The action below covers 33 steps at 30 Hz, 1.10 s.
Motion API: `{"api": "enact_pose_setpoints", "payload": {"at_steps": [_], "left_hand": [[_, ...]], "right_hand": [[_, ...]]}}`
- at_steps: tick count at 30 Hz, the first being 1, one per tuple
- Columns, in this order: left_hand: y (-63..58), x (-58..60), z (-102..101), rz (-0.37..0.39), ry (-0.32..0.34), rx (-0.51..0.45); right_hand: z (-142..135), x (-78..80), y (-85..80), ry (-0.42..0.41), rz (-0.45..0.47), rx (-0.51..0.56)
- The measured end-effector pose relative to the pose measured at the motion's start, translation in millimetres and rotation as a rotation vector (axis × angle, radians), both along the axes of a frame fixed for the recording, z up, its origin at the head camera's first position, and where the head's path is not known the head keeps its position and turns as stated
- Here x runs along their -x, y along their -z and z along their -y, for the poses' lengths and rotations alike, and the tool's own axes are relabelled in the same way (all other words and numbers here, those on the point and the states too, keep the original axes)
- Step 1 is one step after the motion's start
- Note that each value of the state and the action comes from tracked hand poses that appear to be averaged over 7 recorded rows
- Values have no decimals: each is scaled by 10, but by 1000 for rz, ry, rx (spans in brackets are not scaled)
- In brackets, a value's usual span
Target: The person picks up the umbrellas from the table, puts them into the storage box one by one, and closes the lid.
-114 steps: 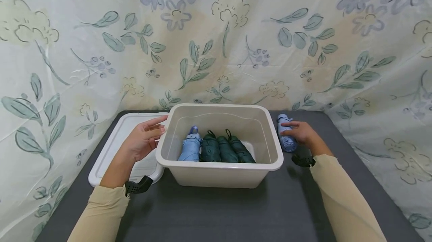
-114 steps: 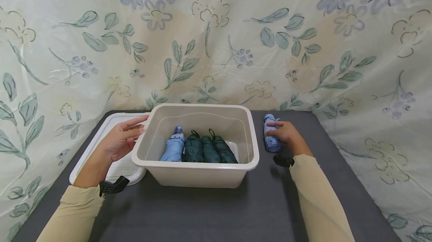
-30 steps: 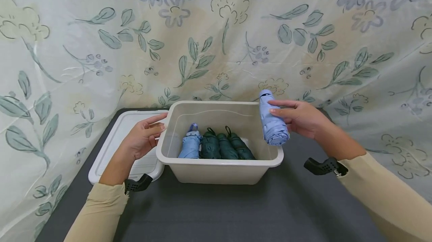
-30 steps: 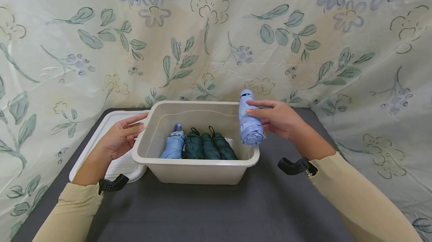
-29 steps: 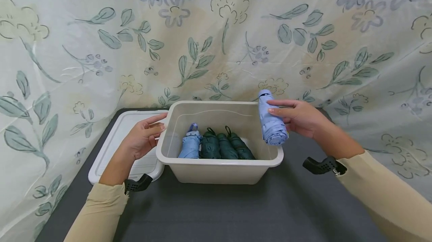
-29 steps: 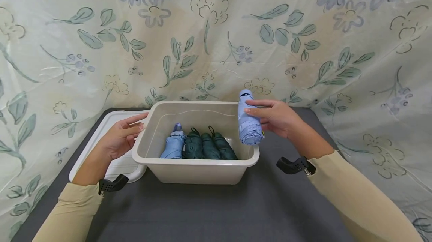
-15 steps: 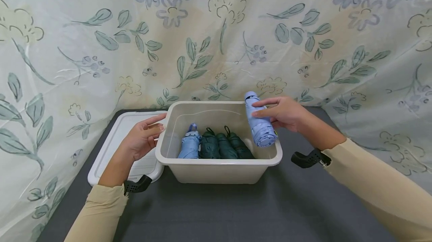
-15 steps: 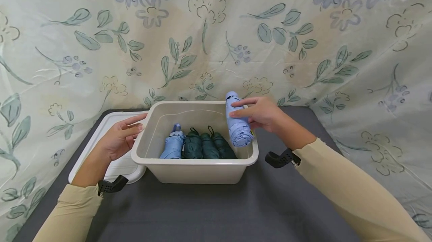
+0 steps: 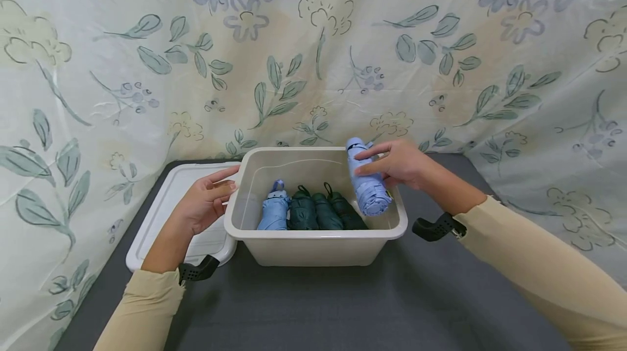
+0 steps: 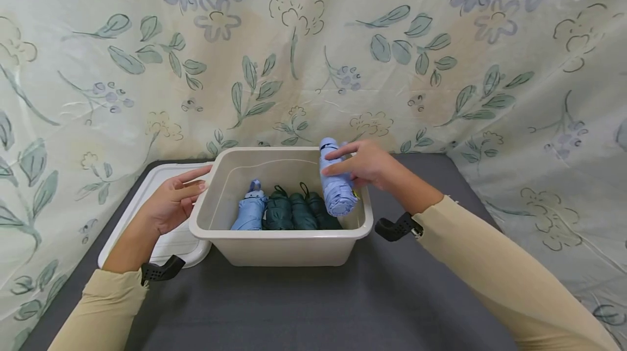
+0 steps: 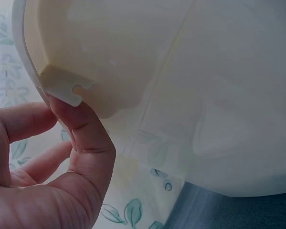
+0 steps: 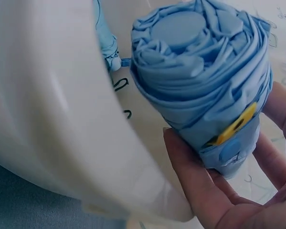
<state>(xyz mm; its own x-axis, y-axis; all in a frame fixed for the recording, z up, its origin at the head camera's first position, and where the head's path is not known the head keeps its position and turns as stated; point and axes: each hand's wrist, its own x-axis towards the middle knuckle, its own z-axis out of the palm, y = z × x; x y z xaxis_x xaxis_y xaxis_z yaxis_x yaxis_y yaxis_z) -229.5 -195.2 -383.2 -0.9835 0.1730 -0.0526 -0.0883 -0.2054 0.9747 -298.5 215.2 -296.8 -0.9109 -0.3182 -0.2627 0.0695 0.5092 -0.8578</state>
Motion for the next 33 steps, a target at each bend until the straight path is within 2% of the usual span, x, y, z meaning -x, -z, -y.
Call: {"api": "enact_pose_setpoints", "payload": {"at_steps": [6, 13, 21, 27, 33], "left_hand": [[3, -7, -1, -6, 6, -2], [-1, -14, -6, -16, 8, -3], [-4, -24, 1, -7, 0, 12], [-3, -34, 4, -12, 6, 3], [0, -39, -10, -13, 16, -6]], "right_hand": [[78, 7, 37, -23, -22, -66], [153, 12, 32, -45, 67, -57], [264, 36, -8, -48, 117, -140], [337, 76, 25, -65, 111, -229], [355, 104, 85, -61, 113, -273]]}}
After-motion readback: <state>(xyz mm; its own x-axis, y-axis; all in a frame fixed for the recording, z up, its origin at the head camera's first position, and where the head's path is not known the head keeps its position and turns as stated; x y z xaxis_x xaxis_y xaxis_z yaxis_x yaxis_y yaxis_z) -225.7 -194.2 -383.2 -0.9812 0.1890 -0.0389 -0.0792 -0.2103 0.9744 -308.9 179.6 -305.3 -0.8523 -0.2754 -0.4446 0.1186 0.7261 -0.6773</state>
